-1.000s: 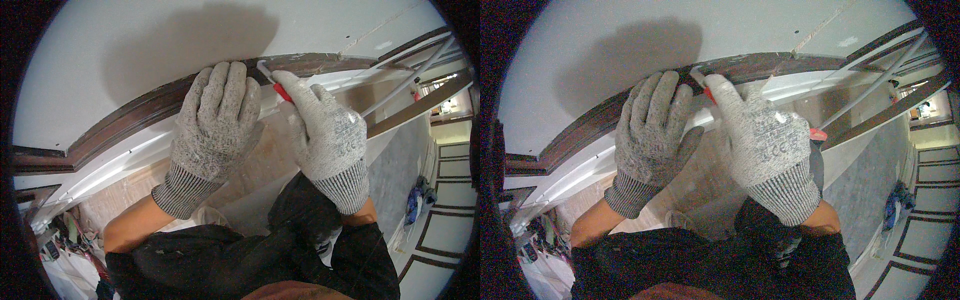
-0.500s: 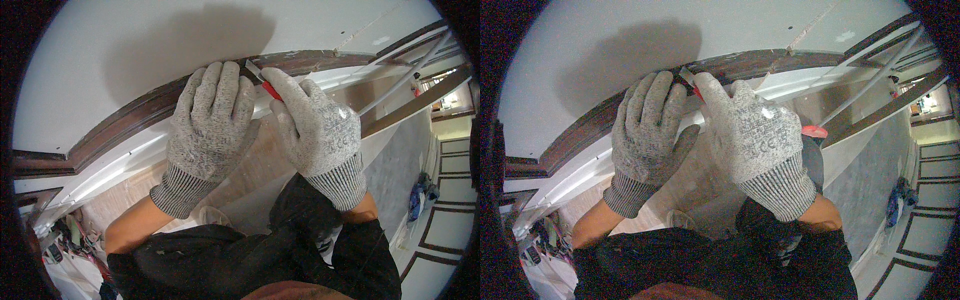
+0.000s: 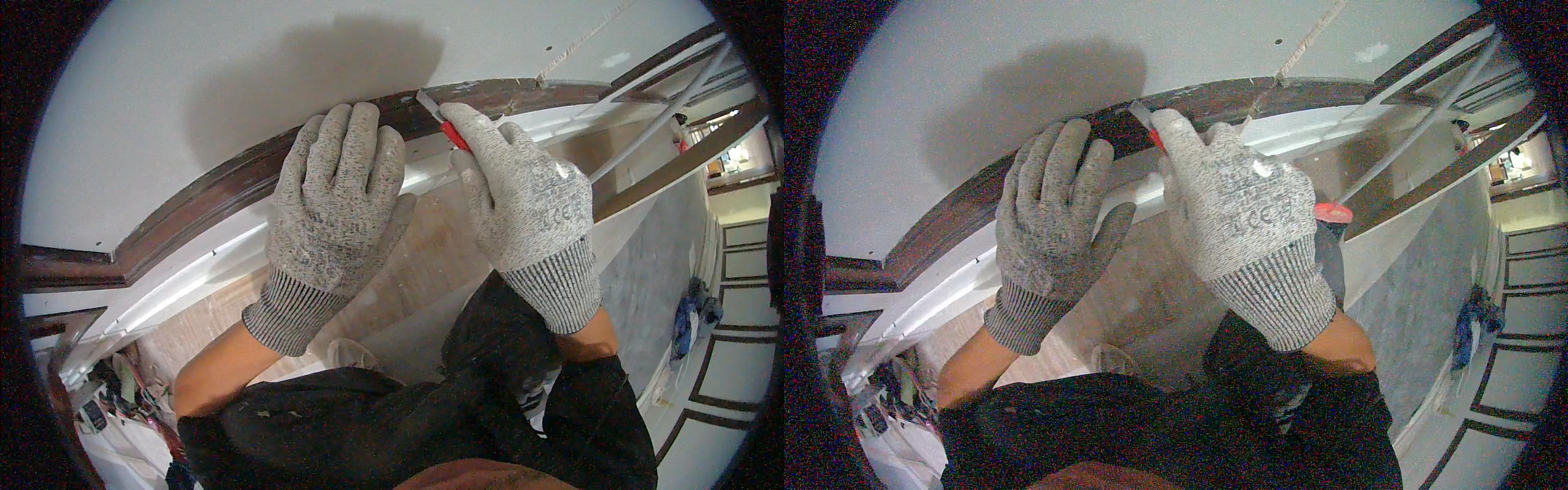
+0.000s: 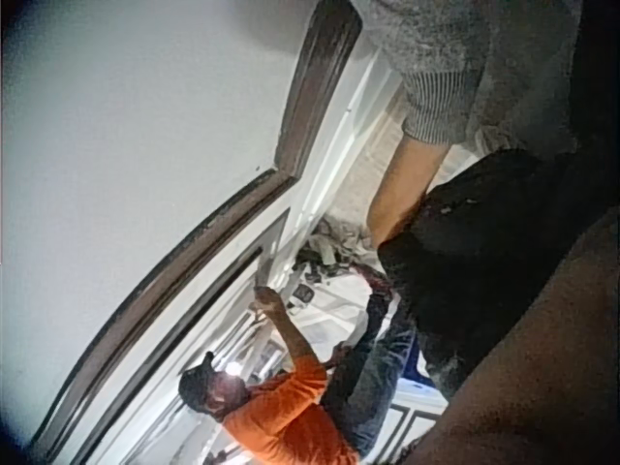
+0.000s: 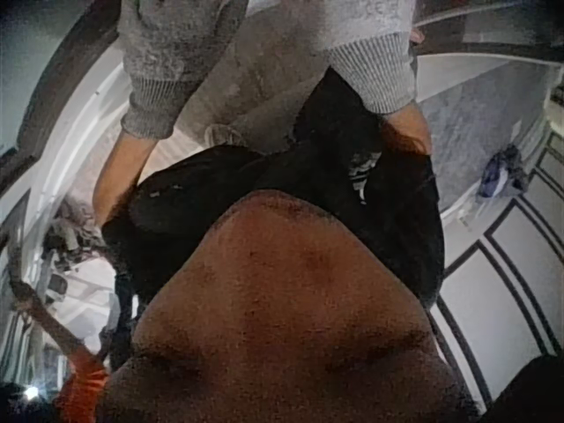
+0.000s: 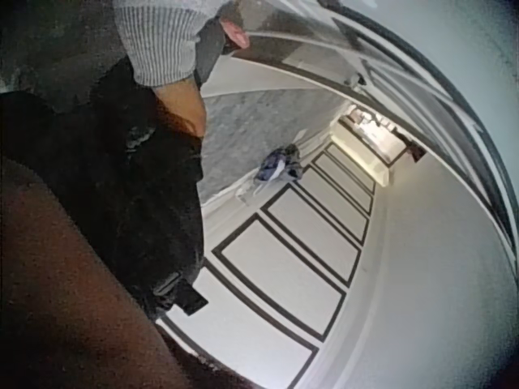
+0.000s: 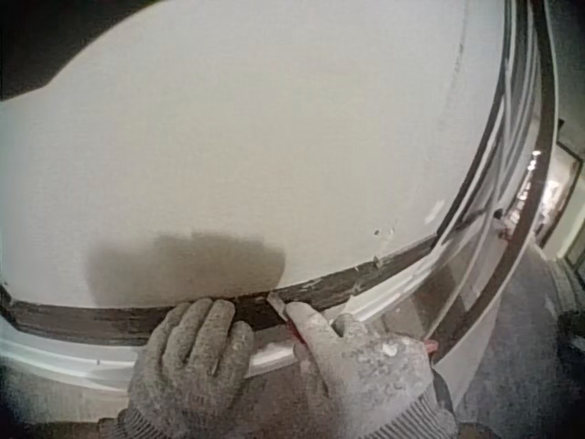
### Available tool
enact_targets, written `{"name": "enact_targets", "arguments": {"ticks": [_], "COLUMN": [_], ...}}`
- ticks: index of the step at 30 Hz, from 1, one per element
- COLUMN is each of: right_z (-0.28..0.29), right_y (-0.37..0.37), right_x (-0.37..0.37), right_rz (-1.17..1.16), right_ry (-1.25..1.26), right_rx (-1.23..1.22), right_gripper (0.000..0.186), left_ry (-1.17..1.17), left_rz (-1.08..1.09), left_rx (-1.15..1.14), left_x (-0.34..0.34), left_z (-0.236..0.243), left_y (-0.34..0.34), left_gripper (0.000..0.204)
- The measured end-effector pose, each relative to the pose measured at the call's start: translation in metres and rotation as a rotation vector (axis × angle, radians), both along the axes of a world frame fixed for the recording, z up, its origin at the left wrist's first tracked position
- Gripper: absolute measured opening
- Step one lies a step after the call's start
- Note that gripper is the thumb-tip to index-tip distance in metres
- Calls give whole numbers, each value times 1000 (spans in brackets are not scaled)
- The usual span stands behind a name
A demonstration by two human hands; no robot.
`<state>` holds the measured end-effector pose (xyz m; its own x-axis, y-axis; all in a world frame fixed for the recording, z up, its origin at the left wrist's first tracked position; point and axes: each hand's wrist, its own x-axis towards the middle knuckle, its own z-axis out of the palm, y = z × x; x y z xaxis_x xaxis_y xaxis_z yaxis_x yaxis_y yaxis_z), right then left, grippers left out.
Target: The person uses a utility knife to trim excess material from the edge of a wall molding while kneeling on the floor.
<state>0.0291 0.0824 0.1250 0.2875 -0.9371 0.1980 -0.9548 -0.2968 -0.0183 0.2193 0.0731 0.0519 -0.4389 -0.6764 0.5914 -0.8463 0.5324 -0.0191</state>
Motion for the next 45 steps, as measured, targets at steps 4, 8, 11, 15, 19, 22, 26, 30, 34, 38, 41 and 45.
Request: {"name": "enact_targets", "arguments": {"ticks": [4, 8, 11, 15, 19, 22, 26, 30, 34, 38, 41, 45], "right_z": [-4, -5, 0, -1, 9, 7, 12, 9, -2, -3, -3, -9], "right_y": [4, -2, 3, 1, 4, -1, -4, -11, -20, -24, -28, -38], "right_x": [5, -6, -1, -26, -39, -51, -61, -76, -84, -81, -85, -89], "right_rz": [11, -33, -16, 45, 83, 119, 99, 141, 188, 220, 301, 455], "right_ry": [20, 26, 28, -93, -468, -691, -894, -892, -861, -916, -922, -839], "right_rx": [27, -33, 18, -81, -64, -144, -201, -237, -255, -201, -197, -334], "right_gripper": [46, 46, 44, 36, 35, 37, 39, 40, 41, 41, 41, 39], "left_ry": [6, -15, -5, 7, 3, -12, -27, 17, -3, 196, 143, -129], "left_rz": [8, 2, 20, 23, 30, 7, -41, -80, -117, -210, -322, -143], "left_rx": [7, 17, -2, 7, -13, -53, -64, -43, -32, 9, 79, -38], "left_x": [2, 1, -1, -2, -12, -26, -59, -97, -123, -135, -124, -97], "left_z": [-3, 4, 2, 3, 3, -1, 2, 4, -2, -1, 9, 21], "left_y": [2, 2, 2, 4, 2, -8, -27, -39, -56, -65, -70, -50], "left_gripper": [61, 60, 61, 60, 60, 61, 60, 58, 59, 59, 57, 58]}}
